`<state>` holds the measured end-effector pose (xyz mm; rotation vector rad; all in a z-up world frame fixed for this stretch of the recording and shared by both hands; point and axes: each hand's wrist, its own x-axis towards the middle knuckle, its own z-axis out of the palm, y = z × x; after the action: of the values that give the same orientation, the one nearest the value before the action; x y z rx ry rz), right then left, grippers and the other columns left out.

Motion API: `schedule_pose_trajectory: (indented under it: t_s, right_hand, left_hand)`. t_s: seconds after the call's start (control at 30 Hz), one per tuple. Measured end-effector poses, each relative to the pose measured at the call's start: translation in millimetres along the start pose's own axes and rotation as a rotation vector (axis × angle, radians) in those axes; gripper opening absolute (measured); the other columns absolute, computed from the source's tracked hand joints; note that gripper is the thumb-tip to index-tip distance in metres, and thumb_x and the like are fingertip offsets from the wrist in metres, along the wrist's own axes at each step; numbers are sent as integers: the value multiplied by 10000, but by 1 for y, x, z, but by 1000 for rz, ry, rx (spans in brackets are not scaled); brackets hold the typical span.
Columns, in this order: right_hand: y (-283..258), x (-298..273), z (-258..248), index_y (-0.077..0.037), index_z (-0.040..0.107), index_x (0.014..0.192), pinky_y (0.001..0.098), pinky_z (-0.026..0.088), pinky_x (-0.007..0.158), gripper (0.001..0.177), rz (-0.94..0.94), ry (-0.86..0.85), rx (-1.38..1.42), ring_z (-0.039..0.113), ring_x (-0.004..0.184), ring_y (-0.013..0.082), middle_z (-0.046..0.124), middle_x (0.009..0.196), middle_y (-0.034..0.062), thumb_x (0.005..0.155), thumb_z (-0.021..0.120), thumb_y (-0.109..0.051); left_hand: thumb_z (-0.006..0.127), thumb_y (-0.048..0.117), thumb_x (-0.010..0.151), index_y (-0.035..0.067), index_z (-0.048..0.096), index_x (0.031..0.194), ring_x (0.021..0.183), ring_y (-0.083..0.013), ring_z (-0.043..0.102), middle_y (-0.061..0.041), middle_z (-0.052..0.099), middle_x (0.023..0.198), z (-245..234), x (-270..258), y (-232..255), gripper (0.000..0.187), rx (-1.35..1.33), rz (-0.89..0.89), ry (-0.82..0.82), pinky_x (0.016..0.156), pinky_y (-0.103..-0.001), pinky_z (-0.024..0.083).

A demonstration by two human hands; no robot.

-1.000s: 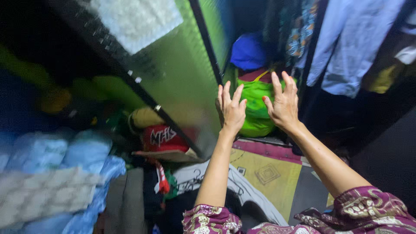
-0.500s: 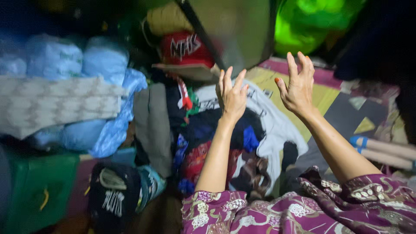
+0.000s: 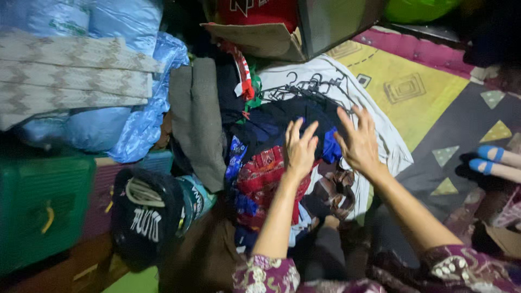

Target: The person buttons a light blue shirt, places it on a hanger, and hangs it in a wardrobe. They then repeat the process with a patterned top and a red patterned top, placing each on a hanger and hanging them in the wardrobe.

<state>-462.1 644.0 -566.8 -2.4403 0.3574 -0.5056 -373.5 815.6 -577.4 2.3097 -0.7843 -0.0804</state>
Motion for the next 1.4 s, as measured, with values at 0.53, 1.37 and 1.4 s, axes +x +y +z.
schedule_pose_trajectory:
  t_s: [0.53, 1.37, 1.4]
  right_hand:
    - [187, -13, 221, -210, 501, 1488, 521, 429, 1087, 659, -14, -270, -82, 425, 1358, 450, 445, 1484, 241, 868, 723, -248]
    - [410, 57, 509, -26, 680, 1126, 458, 542, 828, 303, -3, -491, 430, 661, 947, 363, 709, 981, 163, 840, 626, -111]
    - [416, 72, 501, -16, 727, 1059, 452, 561, 798, 243, 98, -497, 504, 693, 901, 347, 751, 909, 151, 862, 595, -71]
  left_hand:
    - [656, 120, 934, 122, 651, 1342, 1312, -418, 491, -198, 531, 1452, 232, -22, -202, 409, -156, -308, 108, 1102, -485, 397]
    - [771, 319, 860, 61, 653, 1201, 1071, -348, 677, -178, 683, 1130, 357, 74, -341, 444, -331, -4, 154, 911, -416, 540]
    - [809, 321, 828, 61, 614, 1247, 1155, -351, 640, -182, 653, 1213, 338, 77, -330, 530, -265, 61, 221, 974, -424, 529]
